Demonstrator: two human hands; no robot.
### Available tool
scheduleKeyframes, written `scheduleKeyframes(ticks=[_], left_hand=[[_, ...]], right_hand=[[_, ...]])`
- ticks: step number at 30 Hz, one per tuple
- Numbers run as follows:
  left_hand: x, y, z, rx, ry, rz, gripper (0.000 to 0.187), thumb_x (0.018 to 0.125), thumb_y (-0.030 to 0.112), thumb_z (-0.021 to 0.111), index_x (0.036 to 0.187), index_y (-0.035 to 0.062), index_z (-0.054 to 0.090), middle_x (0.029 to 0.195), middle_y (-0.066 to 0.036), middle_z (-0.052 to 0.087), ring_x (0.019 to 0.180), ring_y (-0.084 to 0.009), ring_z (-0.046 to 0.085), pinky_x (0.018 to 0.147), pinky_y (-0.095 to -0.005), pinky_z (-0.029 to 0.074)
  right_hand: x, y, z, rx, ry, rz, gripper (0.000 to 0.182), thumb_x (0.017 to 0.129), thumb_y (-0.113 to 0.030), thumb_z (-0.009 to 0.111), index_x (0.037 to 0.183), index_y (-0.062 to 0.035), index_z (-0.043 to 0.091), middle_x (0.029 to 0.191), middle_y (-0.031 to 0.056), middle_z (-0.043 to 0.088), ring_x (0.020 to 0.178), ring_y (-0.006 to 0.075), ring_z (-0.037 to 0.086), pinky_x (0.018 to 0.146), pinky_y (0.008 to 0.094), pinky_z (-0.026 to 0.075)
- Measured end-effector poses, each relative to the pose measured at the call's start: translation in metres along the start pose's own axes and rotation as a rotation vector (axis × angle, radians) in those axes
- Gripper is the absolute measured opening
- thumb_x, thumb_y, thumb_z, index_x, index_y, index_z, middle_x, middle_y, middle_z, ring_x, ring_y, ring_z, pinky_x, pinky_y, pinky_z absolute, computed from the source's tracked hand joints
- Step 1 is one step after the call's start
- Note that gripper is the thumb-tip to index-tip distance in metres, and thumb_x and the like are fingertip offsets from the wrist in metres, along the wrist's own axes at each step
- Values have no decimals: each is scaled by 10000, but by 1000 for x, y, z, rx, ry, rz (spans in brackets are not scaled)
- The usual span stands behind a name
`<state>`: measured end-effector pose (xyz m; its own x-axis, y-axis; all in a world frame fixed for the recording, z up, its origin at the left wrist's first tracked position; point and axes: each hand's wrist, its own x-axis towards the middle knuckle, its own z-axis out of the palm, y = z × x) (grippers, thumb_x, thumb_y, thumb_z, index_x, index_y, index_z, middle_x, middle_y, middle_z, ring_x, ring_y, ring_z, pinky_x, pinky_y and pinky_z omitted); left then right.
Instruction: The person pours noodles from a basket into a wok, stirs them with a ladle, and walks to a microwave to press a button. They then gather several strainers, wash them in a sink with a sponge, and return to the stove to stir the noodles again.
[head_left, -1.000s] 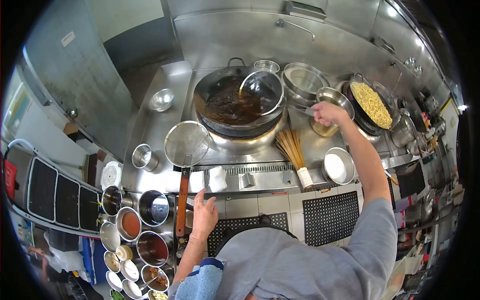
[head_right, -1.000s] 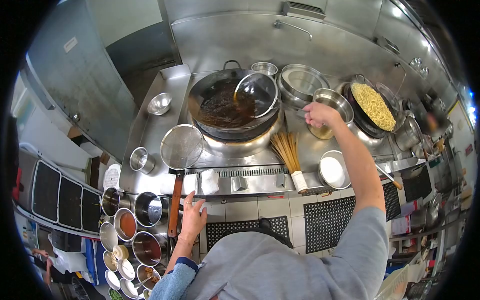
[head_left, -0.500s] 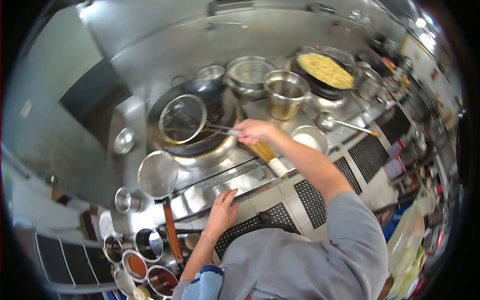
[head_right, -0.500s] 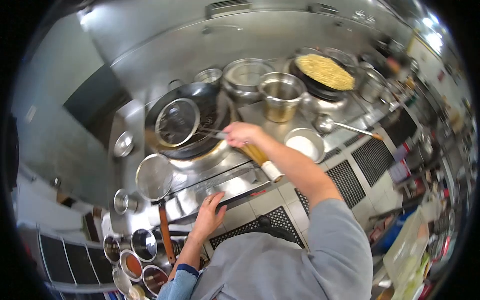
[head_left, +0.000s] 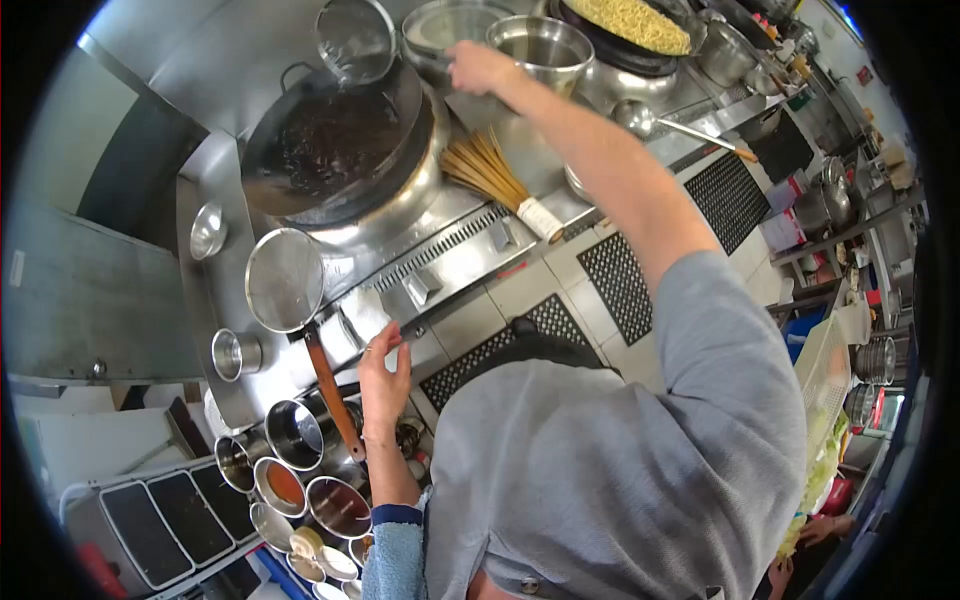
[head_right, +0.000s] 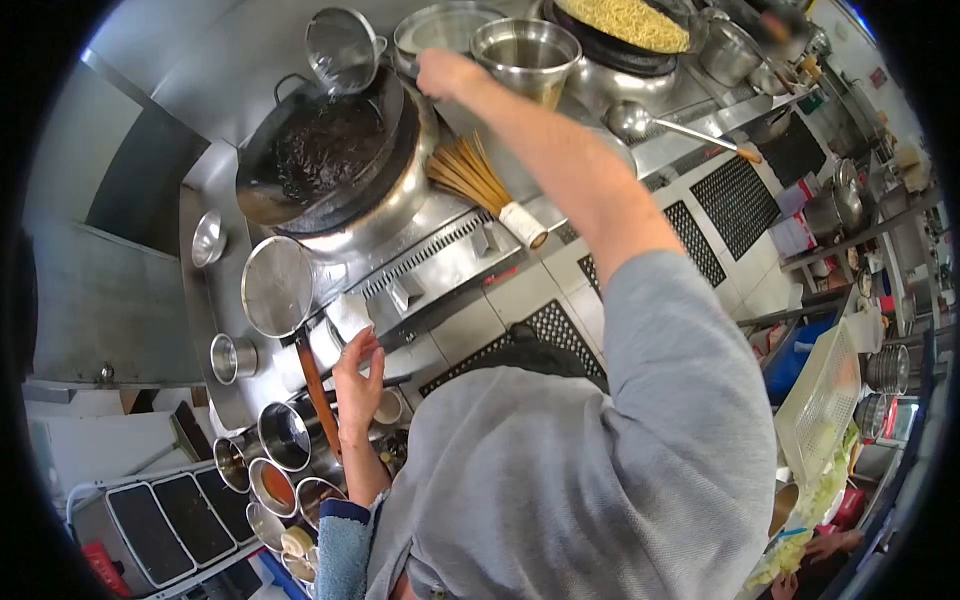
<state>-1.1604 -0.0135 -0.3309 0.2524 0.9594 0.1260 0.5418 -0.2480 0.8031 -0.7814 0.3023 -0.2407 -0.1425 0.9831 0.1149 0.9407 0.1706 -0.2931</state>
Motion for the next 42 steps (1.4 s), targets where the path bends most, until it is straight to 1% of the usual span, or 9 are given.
scheduleKeyframes(ticks=[9, 11, 13, 21, 30, 34, 37, 40, 42], left_hand=[[-19, -19, 1, 25, -124, -66, 334, 842, 42, 634, 1169, 2, 581, 998, -196, 654, 907, -310, 653, 808, -378, 514], [-14, -17, 2, 23, -152, 0, 349, 835, 34, 634, 1178, 6, 574, 985, -200, 649, 903, -324, 645, 798, -387, 509], [-10, -10, 2, 33, -168, 53, 352, 819, 22, 639, 1164, -8, 576, 982, -204, 641, 899, -335, 636, 796, -397, 502], [16, 21, 11, -33, -285, 177, 254, 859, 74, 615, 1100, -9, 614, 1007, -191, 651, 922, -333, 638, 822, -389, 504], [98, 54, 33, -113, -260, 75, 501, 1018, 357, 376, 912, -25, 683, 920, -185, 690, 894, -320, 657, 829, -373, 493], [144, 53, 40, -823, -167, -290, 459, 1015, 398, 407, 1263, 28, 522, 1074, -102, 646, 954, -176, 623, 826, -336, 490], [172, 25, 56, -1283, -232, -307, 372, 1004, 354, 461, 1172, 34, 549, 1037, -92, 642, 966, -186, 618, 809, -326, 495], [158, 81, 41, -1253, 70, -333, 102, 944, 106, 507, 1018, 38, 527, 977, -156, 628, 878, -246, 650, 709, -342, 553], [147, 104, 13, -1149, 93, -340, 288, 920, 49, 534, 1181, 19, 419, 1021, -175, 630, 887, -264, 650, 669, -371, 556]], right_hand=[[-30, 5, -21, 503, -239, 242, 154, 873, -86, 488, 905, 23, 592, 711, 119, 628, 518, 229, 582, 450, 346, 456], [-32, -1, -16, 506, -343, 238, 400, 920, -65, 489, 1318, -25, 481, 743, 47, 577, 535, 122, 502, 402, 277, 360], [-38, -12, -11, 614, -364, 254, 440, 907, -50, 484, 1346, -17, 466, 743, 43, 576, 526, 107, 485, 405, 265, 357], [-53, -44, 34, 884, -469, 198, 111, 884, -53, 510, 937, 18, 577, 724, 49, 586, 511, 101, 510, 400, 250, 396], [-104, -82, 75, 1205, -386, 190, 190, 897, -84, 523, 1047, 7, 596, 738, 36, 606, 519, 115, 523, 414, 267, 428], [-139, -119, 83, 1318, -292, 162, 625, 859, -24, 509, 1448, -83, 308, 892, 140, 610, 568, 161, 559, 441, 297, 448], [-177, -163, 48, 1284, -198, 121, 719, 839, 16, 481, 1498, -84, 211, 947, 139, 645, 592, 143, 575, 454, 269, 461], [-160, -171, 112, 964, 391, -239, 847, 839, 5, 499, 1530, -143, 32, 1036, 150, 606, 607, 144, 583, 532, 287, 509], [-182, -179, 40, 1219, 65, -255, 866, 890, -40, 501, 1525, -164, -75, 996, 130, 594, 616, 139, 586, 573, 289, 521]])
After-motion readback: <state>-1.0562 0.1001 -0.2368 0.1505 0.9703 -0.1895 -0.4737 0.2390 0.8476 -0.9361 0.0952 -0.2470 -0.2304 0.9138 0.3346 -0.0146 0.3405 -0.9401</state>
